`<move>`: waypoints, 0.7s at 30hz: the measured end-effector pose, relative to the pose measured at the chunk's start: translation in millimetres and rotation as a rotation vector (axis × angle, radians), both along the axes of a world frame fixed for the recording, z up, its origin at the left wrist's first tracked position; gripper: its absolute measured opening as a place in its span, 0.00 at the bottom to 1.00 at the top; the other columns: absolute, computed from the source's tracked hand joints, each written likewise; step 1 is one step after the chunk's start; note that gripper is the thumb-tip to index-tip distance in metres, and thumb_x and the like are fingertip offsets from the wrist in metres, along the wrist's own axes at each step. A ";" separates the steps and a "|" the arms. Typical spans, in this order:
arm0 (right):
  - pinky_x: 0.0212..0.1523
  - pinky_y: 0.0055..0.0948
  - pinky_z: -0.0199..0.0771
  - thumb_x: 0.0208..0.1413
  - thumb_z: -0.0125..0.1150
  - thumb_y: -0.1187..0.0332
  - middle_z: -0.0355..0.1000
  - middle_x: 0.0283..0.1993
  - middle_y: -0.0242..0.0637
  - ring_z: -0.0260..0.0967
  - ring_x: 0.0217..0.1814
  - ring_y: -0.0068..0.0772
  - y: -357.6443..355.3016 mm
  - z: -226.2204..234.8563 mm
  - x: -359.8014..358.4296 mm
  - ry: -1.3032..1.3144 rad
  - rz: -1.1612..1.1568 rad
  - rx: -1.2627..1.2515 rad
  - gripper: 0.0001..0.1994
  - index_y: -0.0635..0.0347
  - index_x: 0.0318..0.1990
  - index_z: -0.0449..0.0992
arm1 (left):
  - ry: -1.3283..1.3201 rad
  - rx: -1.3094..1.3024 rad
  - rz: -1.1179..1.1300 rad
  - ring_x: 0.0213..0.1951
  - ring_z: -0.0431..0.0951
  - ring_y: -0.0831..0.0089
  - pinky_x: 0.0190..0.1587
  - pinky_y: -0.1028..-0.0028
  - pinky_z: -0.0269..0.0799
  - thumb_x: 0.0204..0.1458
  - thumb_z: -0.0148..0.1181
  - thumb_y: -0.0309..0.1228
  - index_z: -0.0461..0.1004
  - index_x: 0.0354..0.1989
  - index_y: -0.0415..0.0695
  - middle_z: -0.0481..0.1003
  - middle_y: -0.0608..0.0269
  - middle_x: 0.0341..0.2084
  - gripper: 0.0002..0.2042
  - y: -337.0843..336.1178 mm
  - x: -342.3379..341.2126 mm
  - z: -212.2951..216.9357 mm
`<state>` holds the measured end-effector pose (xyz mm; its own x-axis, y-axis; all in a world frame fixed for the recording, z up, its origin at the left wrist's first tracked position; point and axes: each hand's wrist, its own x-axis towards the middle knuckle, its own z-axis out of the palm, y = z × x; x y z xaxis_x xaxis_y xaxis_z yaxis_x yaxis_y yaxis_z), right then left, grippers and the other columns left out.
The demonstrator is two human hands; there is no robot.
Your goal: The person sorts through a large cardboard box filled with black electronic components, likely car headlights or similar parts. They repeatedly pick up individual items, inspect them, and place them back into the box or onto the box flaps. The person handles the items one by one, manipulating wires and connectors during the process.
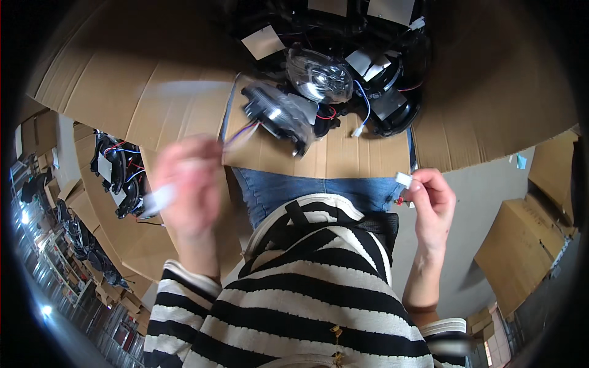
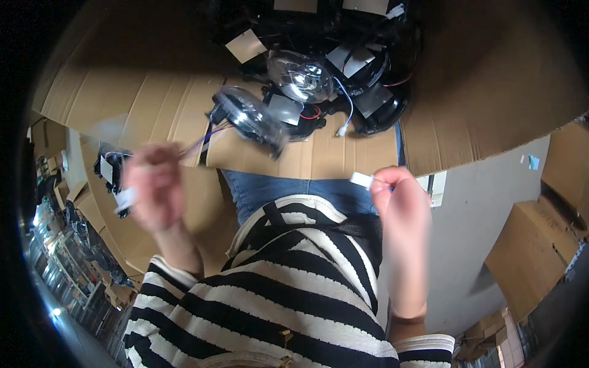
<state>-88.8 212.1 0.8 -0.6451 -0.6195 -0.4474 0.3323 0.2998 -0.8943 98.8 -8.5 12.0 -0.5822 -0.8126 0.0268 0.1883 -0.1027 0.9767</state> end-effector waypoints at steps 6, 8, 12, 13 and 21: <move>0.25 0.11 0.53 0.49 0.51 0.76 0.61 0.24 0.23 0.52 0.25 0.11 9.7 0.8 4.8 0.053 0.054 0.062 0.01 0.65 0.28 0.68 | 0.278 -0.371 0.391 0.25 0.59 0.74 0.34 0.71 0.54 0.46 0.49 0.26 0.68 0.24 0.40 0.61 0.66 0.14 0.04 -84.9 115.2 137.1; 0.24 0.11 0.52 0.47 0.52 0.76 0.62 0.22 0.22 0.51 0.23 0.10 9.9 -2.9 9.8 0.044 0.073 0.079 0.01 0.64 0.26 0.68 | 0.135 -0.533 0.558 0.26 0.64 0.73 0.35 0.69 0.61 0.49 0.46 0.27 0.68 0.24 0.38 0.66 0.63 0.16 0.07 -126.9 196.6 158.4; 0.21 0.13 0.51 0.45 0.52 0.76 0.61 0.19 0.23 0.50 0.20 0.11 -1.5 -1.1 13.9 0.081 0.177 0.089 0.01 0.64 0.26 0.68 | -0.720 -0.893 0.986 0.28 0.67 0.82 0.32 0.84 0.62 0.50 0.51 0.33 0.71 0.38 0.35 0.72 0.64 0.25 0.13 -161.0 269.5 117.2; 0.21 0.13 0.51 0.45 0.52 0.76 0.61 0.19 0.23 0.50 0.20 0.11 -1.1 -1.7 12.7 0.078 0.182 0.085 0.01 0.64 0.26 0.68 | -0.883 -0.819 0.988 0.36 0.70 0.76 0.35 0.77 0.65 0.50 0.51 0.32 0.71 0.37 0.35 0.73 0.62 0.30 0.13 -171.9 287.5 99.6; 0.19 0.14 0.50 0.45 0.52 0.76 0.59 0.18 0.23 0.49 0.19 0.11 -1.1 -8.8 13.3 0.129 0.198 0.107 0.02 0.65 0.26 0.69 | -0.932 -0.714 0.221 0.34 0.70 0.72 0.38 0.73 0.66 0.42 0.58 0.29 0.68 0.39 0.39 0.70 0.62 0.33 0.14 -51.6 65.0 -1.6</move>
